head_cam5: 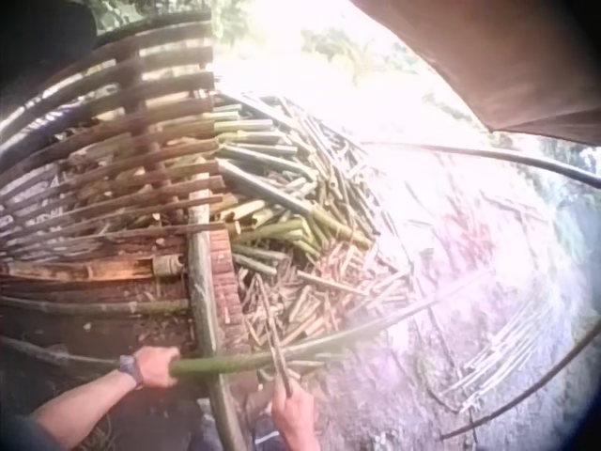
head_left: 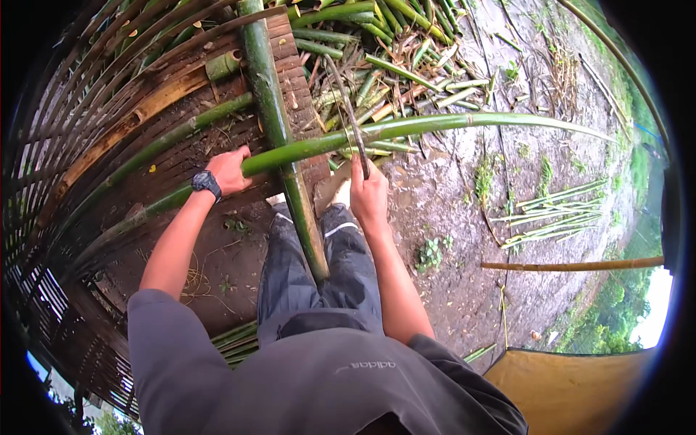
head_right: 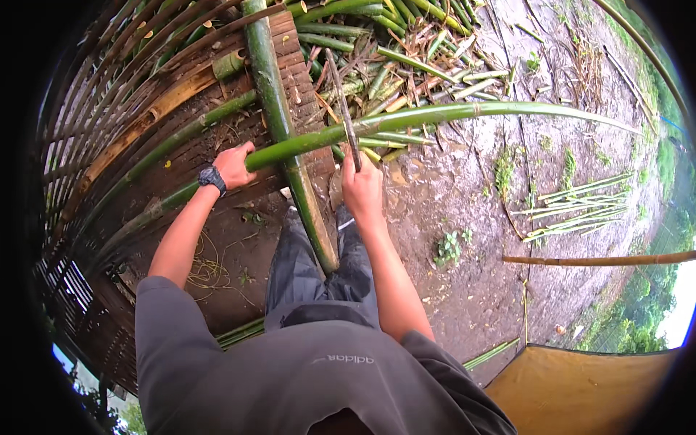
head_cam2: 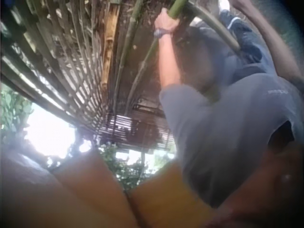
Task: The person uses a hand saw to cut through bamboo poles and then slides the cut sections into a large woven bamboo frame.
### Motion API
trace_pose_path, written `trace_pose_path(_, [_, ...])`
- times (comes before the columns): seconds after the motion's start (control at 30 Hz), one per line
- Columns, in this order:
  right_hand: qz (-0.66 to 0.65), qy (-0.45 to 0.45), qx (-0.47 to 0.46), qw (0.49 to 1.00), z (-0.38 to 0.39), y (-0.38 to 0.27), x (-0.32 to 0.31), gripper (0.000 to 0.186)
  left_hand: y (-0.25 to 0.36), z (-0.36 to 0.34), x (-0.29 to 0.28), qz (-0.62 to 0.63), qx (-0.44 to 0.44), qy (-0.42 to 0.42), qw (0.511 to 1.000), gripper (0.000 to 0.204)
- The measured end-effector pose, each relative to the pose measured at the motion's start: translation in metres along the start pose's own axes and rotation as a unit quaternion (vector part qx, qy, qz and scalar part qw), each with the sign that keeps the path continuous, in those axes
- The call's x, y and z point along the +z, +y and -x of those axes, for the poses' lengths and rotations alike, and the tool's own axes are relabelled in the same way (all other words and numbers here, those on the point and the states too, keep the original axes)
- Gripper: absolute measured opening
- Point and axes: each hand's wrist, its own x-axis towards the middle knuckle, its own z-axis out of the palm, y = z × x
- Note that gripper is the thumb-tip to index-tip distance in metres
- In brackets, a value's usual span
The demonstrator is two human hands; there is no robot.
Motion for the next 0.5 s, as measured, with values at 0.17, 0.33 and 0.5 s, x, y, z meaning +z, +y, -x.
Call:
trace_pose_path(0.17, [0.003, -0.026, 0.027, 0.999, -0.012, -0.018, -0.003, 0.038, -0.001, 0.022, 0.029, -0.159, 0.188, 0.252, 0.936, 0.054])
trace_pose_path(0.33, [0.022, -0.024, 0.028, 0.999, -0.006, -0.03, 0.0, 0.039, 0.006, 0.025, 0.053, -0.267, 0.085, 0.336, 0.899, 0.041])
trace_pose_path(0.5, [-0.012, -0.012, 0.044, 0.999, 0.004, -0.003, 0.007, 0.034, 0.02, 0.01, 0.074, -0.175, -0.122, 0.321, 0.923, 0.028])
